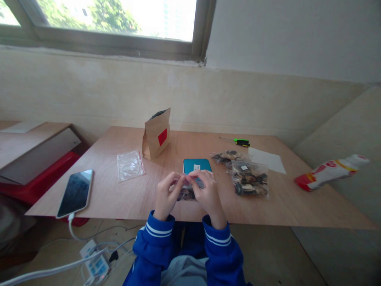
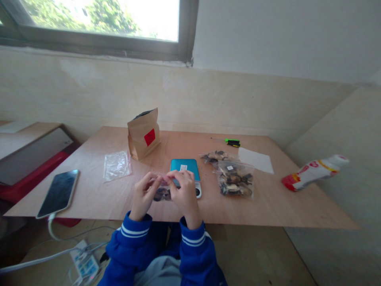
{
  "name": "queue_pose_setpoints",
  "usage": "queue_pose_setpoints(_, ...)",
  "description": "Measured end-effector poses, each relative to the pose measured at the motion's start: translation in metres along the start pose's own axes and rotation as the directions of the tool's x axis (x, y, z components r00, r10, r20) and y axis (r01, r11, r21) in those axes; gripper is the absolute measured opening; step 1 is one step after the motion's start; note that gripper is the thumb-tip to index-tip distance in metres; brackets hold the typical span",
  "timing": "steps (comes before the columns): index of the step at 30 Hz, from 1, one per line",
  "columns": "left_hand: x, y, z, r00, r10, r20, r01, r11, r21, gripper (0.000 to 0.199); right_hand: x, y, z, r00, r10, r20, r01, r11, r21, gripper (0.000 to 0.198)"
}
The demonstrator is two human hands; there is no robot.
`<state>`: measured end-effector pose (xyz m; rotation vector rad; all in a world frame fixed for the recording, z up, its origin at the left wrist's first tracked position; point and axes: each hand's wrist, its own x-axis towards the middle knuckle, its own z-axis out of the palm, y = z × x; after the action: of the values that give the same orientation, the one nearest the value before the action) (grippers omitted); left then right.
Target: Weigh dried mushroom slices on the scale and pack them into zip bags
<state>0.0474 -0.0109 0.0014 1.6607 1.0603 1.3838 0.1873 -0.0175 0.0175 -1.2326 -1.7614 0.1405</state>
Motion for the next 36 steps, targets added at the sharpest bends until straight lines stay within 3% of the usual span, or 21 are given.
queue_pose_setpoints(7, 0.000, 0.002, 0.004, 0.997, 0.058, -0.042, -0.056, 0.997, 0.046, 0.014, -0.002, -0.005, 0.005, 0.994, -0.007, -0.109, 0.004, 1.000, -0.023, 0.025)
queue_pose_setpoints(16, 0.002, -0.012, -0.009, 0.984, 0.064, -0.167, -0.047, 0.994, 0.103, 0.015, -0.001, 0.013, 0.002, 0.998, 0.051, 0.036, -0.053, 0.998, 0.041, 0.014)
queue_pose_setpoints(21, 0.001, -0.016, -0.014, 0.992, -0.021, -0.126, 0.021, 1.000, -0.006, 0.018, -0.004, 0.016, -0.001, 0.998, 0.055, 0.001, -0.055, 0.998, 0.021, 0.021)
queue_pose_setpoints(28, 0.002, -0.002, -0.011, 0.999, -0.023, 0.024, 0.025, 0.995, -0.093, 0.017, -0.004, 0.011, 0.000, 0.999, 0.044, -0.011, -0.044, 0.999, -0.018, 0.020)
queue_pose_setpoints(33, 0.004, -0.011, -0.011, 0.990, -0.038, -0.135, 0.041, 0.999, 0.024, 0.016, -0.004, 0.018, -0.001, 0.997, 0.026, 0.078, -0.025, 1.000, -0.007, 0.014)
queue_pose_setpoints(36, 0.005, -0.016, -0.014, 0.979, -0.042, -0.201, 0.053, 0.997, 0.048, 0.017, -0.004, 0.024, -0.003, 0.999, 0.020, 0.047, -0.019, 0.999, -0.036, 0.017)
